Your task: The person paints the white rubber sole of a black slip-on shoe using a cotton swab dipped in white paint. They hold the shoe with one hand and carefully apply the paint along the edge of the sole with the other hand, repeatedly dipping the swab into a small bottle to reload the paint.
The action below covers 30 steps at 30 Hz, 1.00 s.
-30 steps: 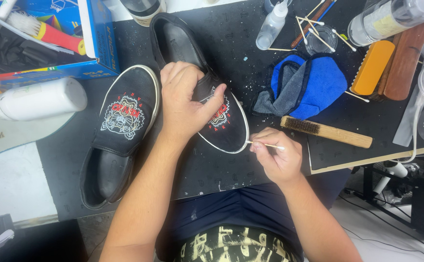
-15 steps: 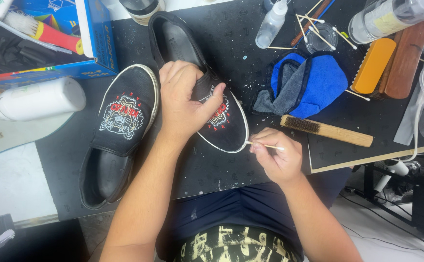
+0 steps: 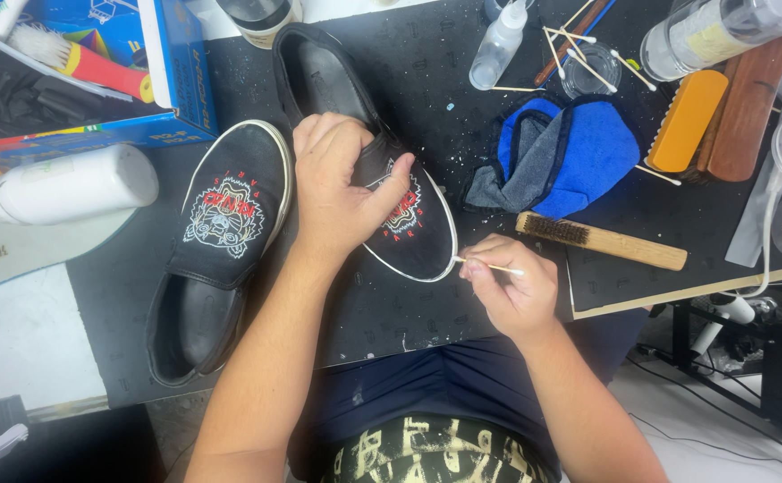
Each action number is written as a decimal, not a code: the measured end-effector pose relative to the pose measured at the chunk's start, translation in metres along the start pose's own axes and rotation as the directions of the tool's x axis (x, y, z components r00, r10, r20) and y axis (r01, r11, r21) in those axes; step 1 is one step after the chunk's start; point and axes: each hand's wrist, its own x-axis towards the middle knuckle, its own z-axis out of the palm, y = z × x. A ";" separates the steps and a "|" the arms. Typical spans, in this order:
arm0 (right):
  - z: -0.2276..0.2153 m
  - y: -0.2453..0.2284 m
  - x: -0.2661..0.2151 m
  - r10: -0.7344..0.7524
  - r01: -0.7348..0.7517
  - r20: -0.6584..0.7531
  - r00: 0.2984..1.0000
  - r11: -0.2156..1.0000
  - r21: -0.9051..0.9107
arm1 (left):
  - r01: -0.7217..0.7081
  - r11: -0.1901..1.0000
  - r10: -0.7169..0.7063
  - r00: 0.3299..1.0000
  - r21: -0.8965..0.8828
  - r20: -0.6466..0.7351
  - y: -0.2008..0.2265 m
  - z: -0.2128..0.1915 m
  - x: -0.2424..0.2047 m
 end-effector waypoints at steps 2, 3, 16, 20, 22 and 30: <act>-0.001 -0.001 0.001 -0.052 0.053 0.046 0.998 0.999 -0.009 | 0.003 1.000 -0.003 1.000 0.002 -0.001 0.000 0.000 0.000; -0.002 -0.001 0.001 -0.079 0.080 0.069 0.994 0.997 -0.013 | 0.003 1.000 -0.003 1.000 0.003 -0.001 0.000 0.000 0.000; 0.000 -0.003 0.004 -0.102 0.104 0.044 0.994 0.994 -0.045 | 0.000 1.000 0.000 1.000 0.012 -0.005 0.000 0.001 0.000; -0.001 -0.002 0.004 -0.098 0.100 0.058 0.993 0.994 -0.042 | 0.001 1.000 -0.001 1.000 0.013 0.000 -0.001 0.001 0.000; -0.001 -0.003 0.003 -0.078 0.080 0.035 0.996 0.996 -0.050 | 0.001 1.000 -0.001 1.000 0.014 0.003 0.000 0.002 0.001; 0.001 0.000 0.001 -0.024 0.024 -0.001 1.000 0.999 -0.047 | -0.011 1.000 0.012 1.000 0.021 -0.007 -0.001 0.003 0.000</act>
